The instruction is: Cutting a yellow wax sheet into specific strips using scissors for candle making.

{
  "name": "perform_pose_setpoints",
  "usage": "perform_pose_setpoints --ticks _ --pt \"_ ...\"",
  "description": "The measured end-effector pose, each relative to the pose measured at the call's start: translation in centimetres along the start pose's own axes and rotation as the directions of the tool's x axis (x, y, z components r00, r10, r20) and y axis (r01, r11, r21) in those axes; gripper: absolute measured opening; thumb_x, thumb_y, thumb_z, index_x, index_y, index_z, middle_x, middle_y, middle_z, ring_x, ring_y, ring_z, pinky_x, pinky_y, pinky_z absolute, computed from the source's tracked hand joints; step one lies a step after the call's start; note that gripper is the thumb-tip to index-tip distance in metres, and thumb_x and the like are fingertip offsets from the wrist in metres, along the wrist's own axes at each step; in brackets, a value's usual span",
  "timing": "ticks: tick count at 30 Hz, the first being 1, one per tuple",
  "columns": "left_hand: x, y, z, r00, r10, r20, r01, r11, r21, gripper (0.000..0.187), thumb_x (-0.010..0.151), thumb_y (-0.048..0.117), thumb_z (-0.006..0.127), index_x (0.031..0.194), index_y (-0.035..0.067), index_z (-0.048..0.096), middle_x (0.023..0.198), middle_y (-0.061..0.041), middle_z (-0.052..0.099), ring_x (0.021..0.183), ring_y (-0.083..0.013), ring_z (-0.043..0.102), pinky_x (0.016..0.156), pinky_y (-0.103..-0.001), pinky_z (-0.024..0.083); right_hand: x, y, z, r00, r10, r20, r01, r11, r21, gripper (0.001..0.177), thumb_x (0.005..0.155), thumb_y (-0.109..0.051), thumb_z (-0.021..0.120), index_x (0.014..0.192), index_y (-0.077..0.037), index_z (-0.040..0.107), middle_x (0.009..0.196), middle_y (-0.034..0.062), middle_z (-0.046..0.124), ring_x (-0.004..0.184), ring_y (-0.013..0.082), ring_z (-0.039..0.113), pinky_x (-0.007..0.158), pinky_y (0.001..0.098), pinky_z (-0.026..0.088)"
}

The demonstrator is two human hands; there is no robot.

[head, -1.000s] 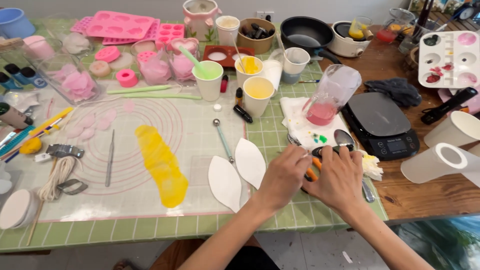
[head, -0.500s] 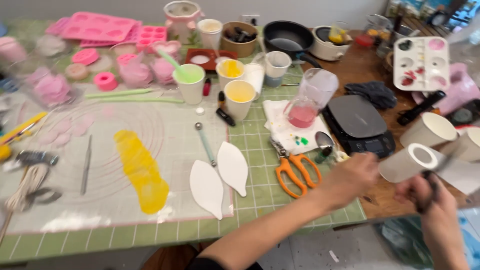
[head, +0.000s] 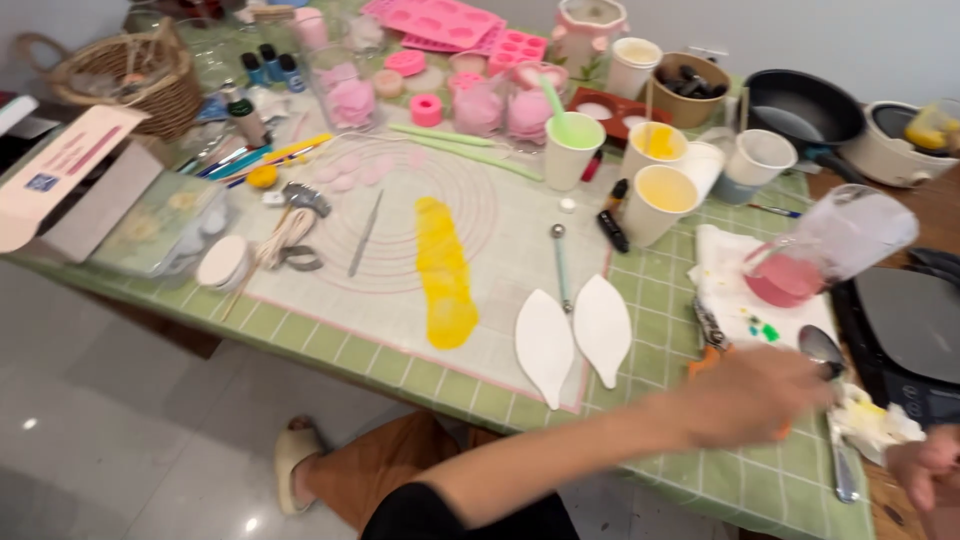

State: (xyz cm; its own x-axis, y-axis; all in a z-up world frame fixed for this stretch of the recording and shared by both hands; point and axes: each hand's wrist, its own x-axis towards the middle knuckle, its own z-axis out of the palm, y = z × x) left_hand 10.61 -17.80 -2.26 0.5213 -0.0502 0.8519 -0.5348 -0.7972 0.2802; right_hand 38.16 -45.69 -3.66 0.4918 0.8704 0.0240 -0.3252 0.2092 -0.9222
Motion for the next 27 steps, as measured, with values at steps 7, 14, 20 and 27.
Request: perform_pose_setpoints --ticks 7,14,20,27 --pt "-12.1 -1.3 -24.4 0.529 -0.807 -0.262 0.847 0.522 0.102 0.022 0.085 -0.001 0.066 0.106 0.005 0.070 0.103 -0.013 0.070 0.094 -0.0311 0.071 0.086 -0.041 0.056 3.6 9.6 32.9 0.967 0.214 0.141 -0.236 0.956 0.173 0.069 0.100 -0.064 0.045 0.110 0.004 0.056 0.114 0.0264 0.064 0.117 0.0371 0.062 0.108 0.0497 0.041" --pt "-17.5 -2.1 -29.7 0.583 -0.716 -0.384 0.811 0.486 0.325 0.038 0.075 0.000 0.075 0.112 0.003 0.066 0.101 -0.016 0.068 0.098 -0.0378 0.065 0.086 -0.045 0.052 11.2 16.4 45.0 0.904 0.402 0.147 -0.428 0.851 0.305 0.044 0.102 -0.047 0.047 0.093 -0.005 0.055 0.134 0.0285 0.064 0.130 0.0438 0.058 0.111 0.0544 0.045" --pt "-17.9 -15.3 -34.8 0.550 -0.724 -0.416 0.818 0.568 0.093 0.031 0.083 -0.001 0.067 0.113 0.007 0.066 0.106 -0.012 0.073 0.095 -0.0310 0.072 0.084 -0.043 0.059 12.0 19.5 46.8 0.851 0.518 0.086 -0.514 0.788 0.338 0.041 0.099 -0.046 0.052 0.084 -0.008 0.055 0.131 0.0249 0.065 0.126 0.0422 0.061 0.108 0.0539 0.047" --pt "-15.2 -23.6 -34.0 0.136 -0.904 -0.406 0.968 0.034 0.249 0.030 0.081 0.016 0.071 0.110 0.008 0.069 0.111 -0.019 0.072 0.108 -0.0384 0.068 0.089 -0.048 0.055 11.1 21.2 46.5 0.885 0.461 0.063 -0.457 0.836 0.305 0.039 0.100 -0.043 0.049 0.092 -0.006 0.057 0.121 0.0254 0.069 0.122 0.0424 0.064 0.103 0.0530 0.051"
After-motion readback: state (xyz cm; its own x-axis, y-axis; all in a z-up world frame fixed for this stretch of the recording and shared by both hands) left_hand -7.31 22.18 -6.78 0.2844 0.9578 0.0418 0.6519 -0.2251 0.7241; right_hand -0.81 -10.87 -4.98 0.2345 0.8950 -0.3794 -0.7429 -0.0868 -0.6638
